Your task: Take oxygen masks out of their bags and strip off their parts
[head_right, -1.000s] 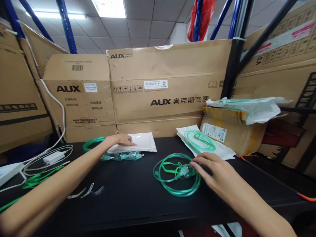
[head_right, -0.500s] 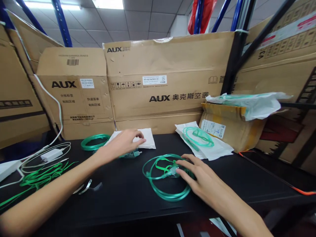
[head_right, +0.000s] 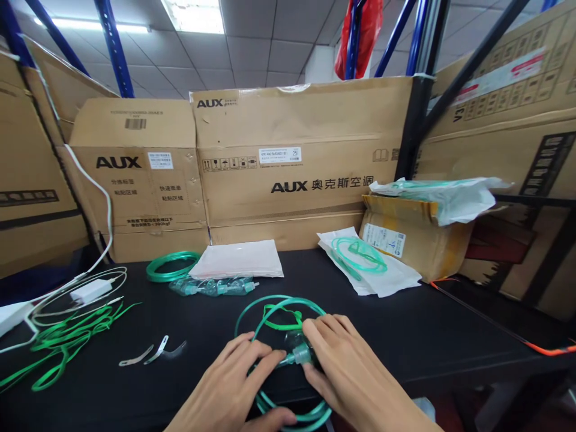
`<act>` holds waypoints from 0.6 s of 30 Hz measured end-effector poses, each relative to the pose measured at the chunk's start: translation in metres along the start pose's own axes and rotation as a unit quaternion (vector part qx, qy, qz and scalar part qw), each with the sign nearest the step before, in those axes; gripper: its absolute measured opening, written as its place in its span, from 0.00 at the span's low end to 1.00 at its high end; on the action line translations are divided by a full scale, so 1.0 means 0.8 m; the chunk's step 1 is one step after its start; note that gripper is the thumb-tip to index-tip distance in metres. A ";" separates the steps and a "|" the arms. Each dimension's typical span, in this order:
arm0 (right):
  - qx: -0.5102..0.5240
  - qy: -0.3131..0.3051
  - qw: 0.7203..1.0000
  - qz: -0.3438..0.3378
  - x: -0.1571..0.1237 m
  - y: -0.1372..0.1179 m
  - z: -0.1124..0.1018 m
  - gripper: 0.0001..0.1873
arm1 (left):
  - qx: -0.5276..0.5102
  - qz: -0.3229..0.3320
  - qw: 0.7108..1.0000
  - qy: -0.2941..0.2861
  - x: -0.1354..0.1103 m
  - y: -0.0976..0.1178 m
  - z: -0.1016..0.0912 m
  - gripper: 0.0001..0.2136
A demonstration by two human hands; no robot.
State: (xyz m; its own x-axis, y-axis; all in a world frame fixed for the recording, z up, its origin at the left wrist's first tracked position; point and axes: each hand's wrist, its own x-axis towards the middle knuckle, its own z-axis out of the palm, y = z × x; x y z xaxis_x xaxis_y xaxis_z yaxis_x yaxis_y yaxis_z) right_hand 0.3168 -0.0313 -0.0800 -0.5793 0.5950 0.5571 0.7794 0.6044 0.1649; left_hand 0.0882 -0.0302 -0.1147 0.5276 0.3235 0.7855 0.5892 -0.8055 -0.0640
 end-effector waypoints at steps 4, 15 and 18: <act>-0.075 0.023 0.997 -0.027 0.002 -0.005 0.005 0.22 | 0.019 0.005 0.999 0.028 -0.009 -0.003 0.003 0.28; -0.080 0.050 0.995 0.033 -0.017 0.007 0.002 0.40 | 0.081 0.009 0.996 0.048 -0.016 -0.009 0.010 0.31; -0.027 0.031 0.999 0.023 -0.019 0.005 -0.011 0.33 | 0.089 0.014 0.992 0.091 -0.014 -0.006 0.012 0.30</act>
State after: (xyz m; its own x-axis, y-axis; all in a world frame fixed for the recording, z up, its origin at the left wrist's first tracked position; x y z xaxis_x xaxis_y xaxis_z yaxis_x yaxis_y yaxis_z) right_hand 0.3305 -0.0426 -0.0810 -0.5282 0.5861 0.6144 0.8173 0.5471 0.1808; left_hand 0.0851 -0.0252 -0.1288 0.4363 0.1939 0.8787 0.6831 -0.7070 -0.1831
